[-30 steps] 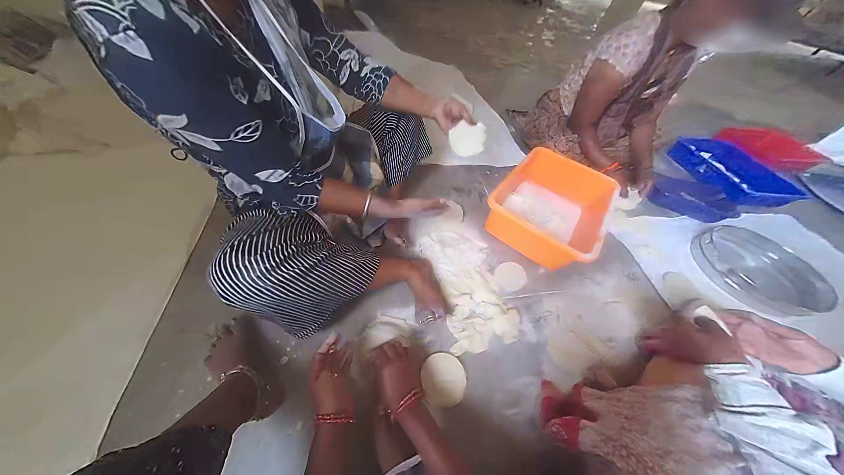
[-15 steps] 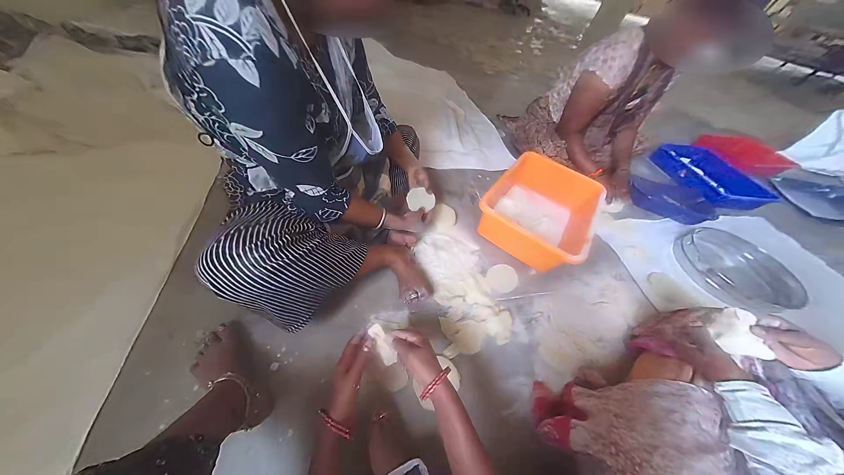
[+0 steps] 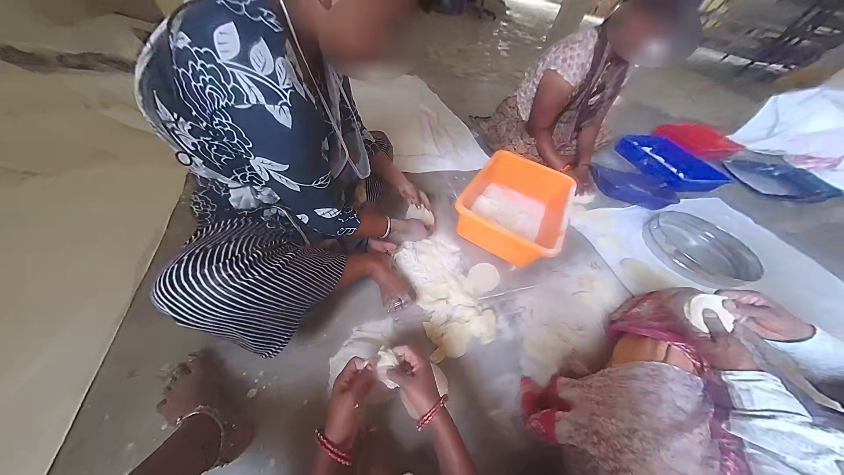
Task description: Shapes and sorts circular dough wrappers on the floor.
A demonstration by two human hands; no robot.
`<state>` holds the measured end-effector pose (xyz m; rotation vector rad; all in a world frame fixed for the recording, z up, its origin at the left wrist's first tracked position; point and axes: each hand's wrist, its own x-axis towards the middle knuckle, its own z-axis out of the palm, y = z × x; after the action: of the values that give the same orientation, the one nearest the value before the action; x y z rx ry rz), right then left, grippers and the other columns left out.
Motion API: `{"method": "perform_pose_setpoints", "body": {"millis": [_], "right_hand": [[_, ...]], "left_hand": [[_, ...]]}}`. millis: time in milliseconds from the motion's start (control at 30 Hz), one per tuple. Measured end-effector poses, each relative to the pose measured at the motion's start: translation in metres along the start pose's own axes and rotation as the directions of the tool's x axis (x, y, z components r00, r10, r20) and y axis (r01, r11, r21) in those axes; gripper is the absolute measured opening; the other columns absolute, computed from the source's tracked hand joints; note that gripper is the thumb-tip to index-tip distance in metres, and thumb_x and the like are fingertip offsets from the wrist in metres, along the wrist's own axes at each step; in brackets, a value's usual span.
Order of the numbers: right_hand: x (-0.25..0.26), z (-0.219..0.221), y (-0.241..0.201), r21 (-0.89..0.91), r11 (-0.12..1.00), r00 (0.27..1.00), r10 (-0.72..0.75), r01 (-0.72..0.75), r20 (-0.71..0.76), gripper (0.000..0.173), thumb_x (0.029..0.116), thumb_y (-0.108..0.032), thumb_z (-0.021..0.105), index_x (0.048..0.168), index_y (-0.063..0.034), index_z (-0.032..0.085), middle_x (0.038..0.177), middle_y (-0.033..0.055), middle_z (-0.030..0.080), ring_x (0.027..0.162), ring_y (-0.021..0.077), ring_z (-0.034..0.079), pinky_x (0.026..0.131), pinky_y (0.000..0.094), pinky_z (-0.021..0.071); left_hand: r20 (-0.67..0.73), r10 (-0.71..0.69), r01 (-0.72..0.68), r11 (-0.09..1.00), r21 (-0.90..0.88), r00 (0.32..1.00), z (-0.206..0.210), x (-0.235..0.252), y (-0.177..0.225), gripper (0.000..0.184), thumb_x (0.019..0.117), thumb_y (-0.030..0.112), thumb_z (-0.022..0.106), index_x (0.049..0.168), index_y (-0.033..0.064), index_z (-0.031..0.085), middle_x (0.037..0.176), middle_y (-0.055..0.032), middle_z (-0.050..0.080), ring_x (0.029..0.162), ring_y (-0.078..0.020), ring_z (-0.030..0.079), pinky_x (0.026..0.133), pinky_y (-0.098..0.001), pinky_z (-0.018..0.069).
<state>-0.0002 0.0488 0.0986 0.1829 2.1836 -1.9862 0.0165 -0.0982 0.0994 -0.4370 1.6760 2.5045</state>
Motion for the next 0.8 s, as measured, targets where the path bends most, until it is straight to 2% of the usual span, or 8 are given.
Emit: {"method": "perform_pose_setpoints", "body": {"millis": [100,200,300,400,533,633,700,800], "right_hand": [[-0.005,-0.011,0.001,0.247,0.964,0.993,0.11,-0.098,-0.035,0.024,0.0958,-0.001,0.061,0.116,0.01,0.066,0.108,0.0144,0.068,0.096,0.0131,0.064,0.088,0.031,0.0548],[-0.009,-0.014,-0.013,0.467,0.852,0.958,0.284,-0.237,-0.031,0.027,0.106,-0.007,0.05,0.127,0.0085,0.058,0.116,0.0157,0.066,0.102,0.0171,0.064,0.091,0.037,0.0548],[-0.01,-0.011,-0.009,0.59,0.781,0.969,0.248,-0.206,0.01,0.02,0.102,0.001,0.049,0.12,0.0034,0.057,0.106,0.0091,0.065,0.094,0.0149,0.065,0.086,0.035,0.0567],[-0.01,-0.013,-0.005,0.621,0.758,0.978,0.195,-0.2,0.077,0.018,0.095,0.006,0.057,0.112,0.0004,0.06,0.098,0.0057,0.067,0.087,0.0133,0.066,0.08,0.0331,0.0583],[-0.013,-0.015,-0.012,0.616,0.749,0.965,0.249,-0.243,0.079,0.012,0.0939,0.006,0.061,0.104,-0.0003,0.061,0.092,0.0064,0.068,0.084,0.0147,0.067,0.078,0.0342,0.0593],[-0.013,-0.013,-0.012,0.523,0.82,0.966,0.258,-0.234,0.028,0.013,0.0949,0.002,0.064,0.108,0.0041,0.063,0.094,0.0074,0.067,0.082,0.013,0.066,0.076,0.0319,0.0585],[-0.014,-0.013,-0.014,0.461,0.854,0.963,0.27,-0.242,0.006,0.019,0.0991,-0.001,0.061,0.116,0.0083,0.062,0.097,0.0092,0.067,0.082,0.0116,0.064,0.077,0.0299,0.057],[-0.014,-0.016,-0.015,0.498,0.817,0.942,0.336,-0.29,-0.003,0.028,0.1074,-0.01,0.049,0.128,0.0085,0.056,0.104,0.0127,0.066,0.086,0.0148,0.065,0.078,0.0333,0.0572]], "left_hand": [[0.008,-0.003,0.004,0.999,-0.051,1.0,0.003,-0.002,-0.003,0.012,0.0988,0.004,0.045,0.091,0.0076,0.052,0.083,-0.0007,0.069,0.077,-0.011,0.07,0.076,-0.0312,0.0606],[0.043,0.016,-0.011,0.994,-0.109,0.999,0.004,-0.003,-0.007,0.012,0.0957,0.003,0.046,0.09,0.0103,0.054,0.084,0.001,0.07,0.078,-0.0098,0.069,0.077,-0.03,0.0602],[0.095,0.048,-0.025,0.972,-0.233,0.994,0.002,-0.003,-0.011,0.015,0.094,0.005,0.046,0.088,0.0142,0.057,0.087,0.0008,0.073,0.08,-0.0098,0.071,0.078,-0.0304,0.0607],[0.045,0.0,0.018,0.914,-0.405,0.999,0.003,-0.003,-0.009,0.017,0.095,0.009,0.045,0.089,0.0139,0.059,0.086,-0.003,0.074,0.078,-0.0136,0.073,0.071,-0.0328,0.0621],[-0.008,-0.118,0.095,0.83,-0.549,0.993,0.006,-0.007,-0.003,0.026,0.1033,0.013,0.033,0.1,0.0106,0.059,0.087,-0.0063,0.075,0.079,-0.0177,0.075,0.069,-0.0363,0.0636],[-0.018,-0.176,0.14,0.838,-0.528,0.984,0.008,-0.008,-0.005,0.027,0.1072,0.016,0.034,0.113,0.0068,0.058,0.096,-0.0091,0.075,0.084,-0.0196,0.075,0.072,-0.0369,0.0638],[-0.028,-0.182,0.151,0.884,-0.442,0.983,0.011,-0.007,-0.009,0.02,0.1033,0.002,0.041,0.12,0.0062,0.052,0.099,-0.0086,0.073,0.084,-0.0182,0.074,0.071,-0.034,0.0636],[-0.051,-0.175,0.143,0.912,-0.383,0.983,0.016,-0.008,-0.009,0.05,0.0928,-0.015,0.048,0.138,0.0063,0.041,0.106,-0.009,0.07,0.082,-0.0172,0.073,0.067,-0.0319,0.0634]]}}
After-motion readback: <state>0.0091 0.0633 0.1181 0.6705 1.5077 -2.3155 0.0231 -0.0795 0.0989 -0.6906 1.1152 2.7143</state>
